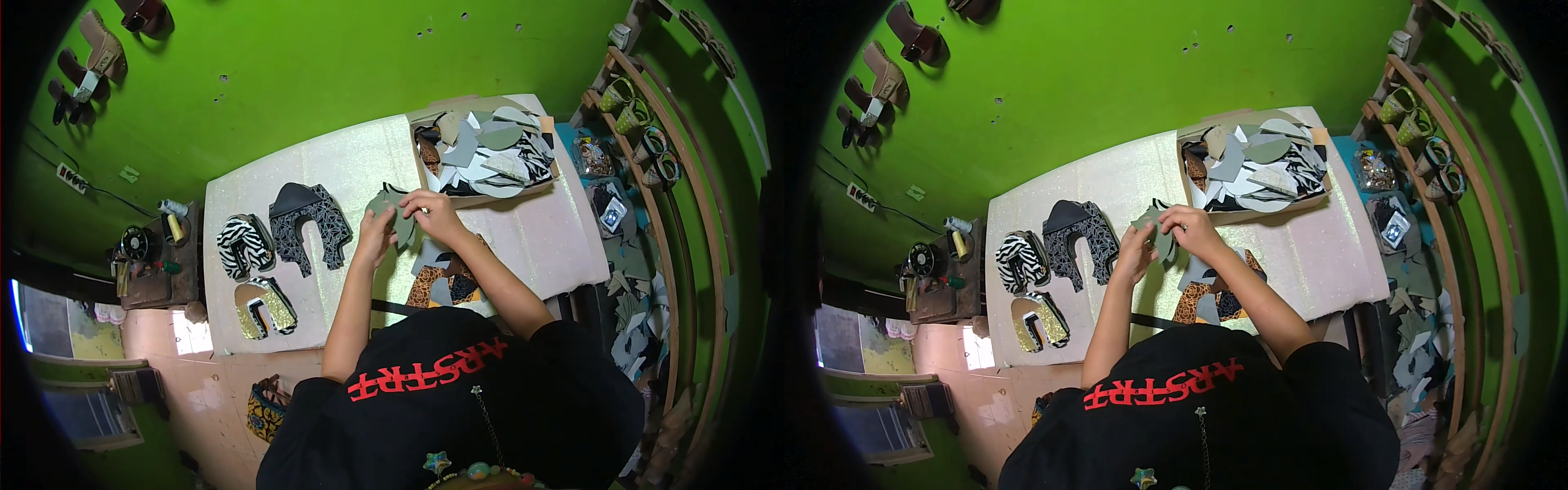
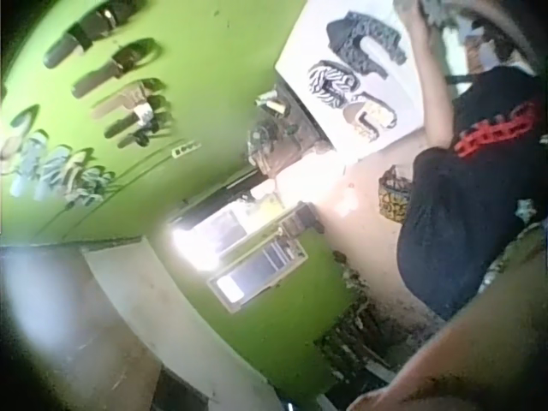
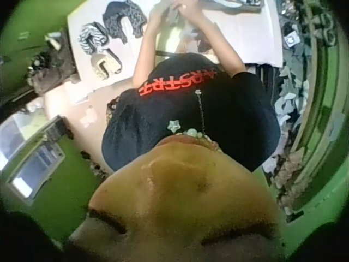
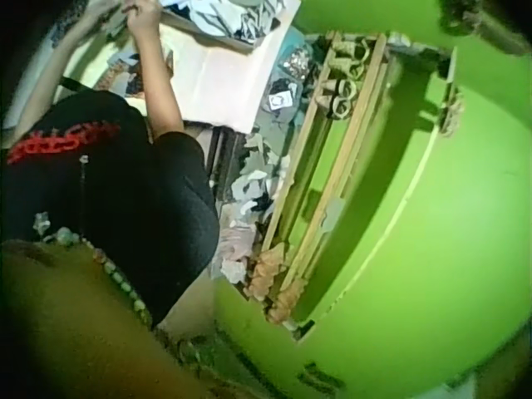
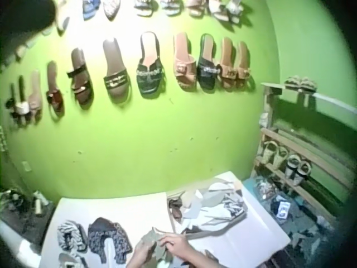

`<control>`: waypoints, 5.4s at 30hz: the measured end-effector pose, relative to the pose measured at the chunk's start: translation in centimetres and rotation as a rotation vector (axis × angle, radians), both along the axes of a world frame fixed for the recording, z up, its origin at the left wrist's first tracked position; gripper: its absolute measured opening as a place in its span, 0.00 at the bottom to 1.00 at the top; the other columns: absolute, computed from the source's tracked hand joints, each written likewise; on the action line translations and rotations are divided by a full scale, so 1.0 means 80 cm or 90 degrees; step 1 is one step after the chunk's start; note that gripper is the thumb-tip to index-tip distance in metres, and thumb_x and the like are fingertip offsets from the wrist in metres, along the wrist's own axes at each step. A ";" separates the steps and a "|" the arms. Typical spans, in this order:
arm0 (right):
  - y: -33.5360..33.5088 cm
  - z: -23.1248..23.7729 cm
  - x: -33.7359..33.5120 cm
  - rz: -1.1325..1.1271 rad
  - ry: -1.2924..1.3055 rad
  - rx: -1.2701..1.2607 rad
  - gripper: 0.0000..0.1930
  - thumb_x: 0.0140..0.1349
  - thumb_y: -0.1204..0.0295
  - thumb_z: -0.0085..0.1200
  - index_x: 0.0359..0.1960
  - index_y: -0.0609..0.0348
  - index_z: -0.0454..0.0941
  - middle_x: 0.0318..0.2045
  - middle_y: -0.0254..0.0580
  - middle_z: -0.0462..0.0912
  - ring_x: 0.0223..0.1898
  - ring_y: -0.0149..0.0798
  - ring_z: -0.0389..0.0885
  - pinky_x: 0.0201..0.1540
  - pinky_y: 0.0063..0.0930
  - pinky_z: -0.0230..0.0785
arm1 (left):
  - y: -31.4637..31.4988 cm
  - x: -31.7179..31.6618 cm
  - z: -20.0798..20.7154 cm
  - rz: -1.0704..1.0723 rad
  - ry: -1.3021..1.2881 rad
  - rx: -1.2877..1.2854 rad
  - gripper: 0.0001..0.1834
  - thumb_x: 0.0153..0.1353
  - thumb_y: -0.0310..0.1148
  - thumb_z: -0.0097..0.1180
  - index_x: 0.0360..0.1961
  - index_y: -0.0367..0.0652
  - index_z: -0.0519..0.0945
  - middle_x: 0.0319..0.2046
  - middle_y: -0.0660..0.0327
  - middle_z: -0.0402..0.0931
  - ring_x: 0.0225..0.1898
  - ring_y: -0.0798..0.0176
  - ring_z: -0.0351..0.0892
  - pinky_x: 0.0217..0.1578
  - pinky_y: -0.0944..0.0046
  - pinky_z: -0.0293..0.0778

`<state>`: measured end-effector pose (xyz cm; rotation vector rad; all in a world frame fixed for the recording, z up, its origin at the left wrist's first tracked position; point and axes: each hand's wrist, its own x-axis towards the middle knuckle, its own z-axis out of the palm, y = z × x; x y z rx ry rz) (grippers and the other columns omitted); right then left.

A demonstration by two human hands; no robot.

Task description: The person picks up several cut leather and synthetic shoe components from a box and the workspace, turning them over and placing them into organized piles on a table.

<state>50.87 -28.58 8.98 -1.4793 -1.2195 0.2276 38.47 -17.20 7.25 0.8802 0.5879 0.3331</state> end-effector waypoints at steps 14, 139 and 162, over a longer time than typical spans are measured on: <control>-0.097 0.006 0.107 -0.457 -0.209 -0.219 0.09 0.47 0.74 0.55 0.31 0.49 0.78 0.42 0.35 0.72 0.50 0.45 0.62 0.54 0.42 0.50 | 0.030 0.028 -0.111 0.057 0.272 0.432 0.29 0.48 0.25 0.63 0.51 0.37 0.64 0.43 0.52 0.71 0.41 0.58 0.73 0.41 0.62 0.73; -0.145 -0.056 0.025 -0.221 0.246 -0.092 0.10 0.57 0.78 0.45 0.39 0.65 0.74 0.36 0.45 0.79 0.36 0.36 0.77 0.42 0.27 0.68 | -0.088 -0.028 -0.070 -0.399 0.280 0.936 0.26 0.33 0.32 0.72 0.36 0.44 0.72 0.36 0.52 0.70 0.38 0.48 0.74 0.36 0.53 0.72; -0.054 -0.015 -0.144 -0.045 0.229 -0.323 0.06 0.55 0.74 0.54 0.32 0.63 0.73 0.20 0.29 0.73 0.22 0.23 0.68 0.26 0.20 0.63 | 0.028 -0.181 0.006 -0.166 -0.018 0.312 0.09 0.62 0.28 0.49 0.40 0.42 0.63 0.26 0.55 0.77 0.22 0.65 0.79 0.17 0.71 0.72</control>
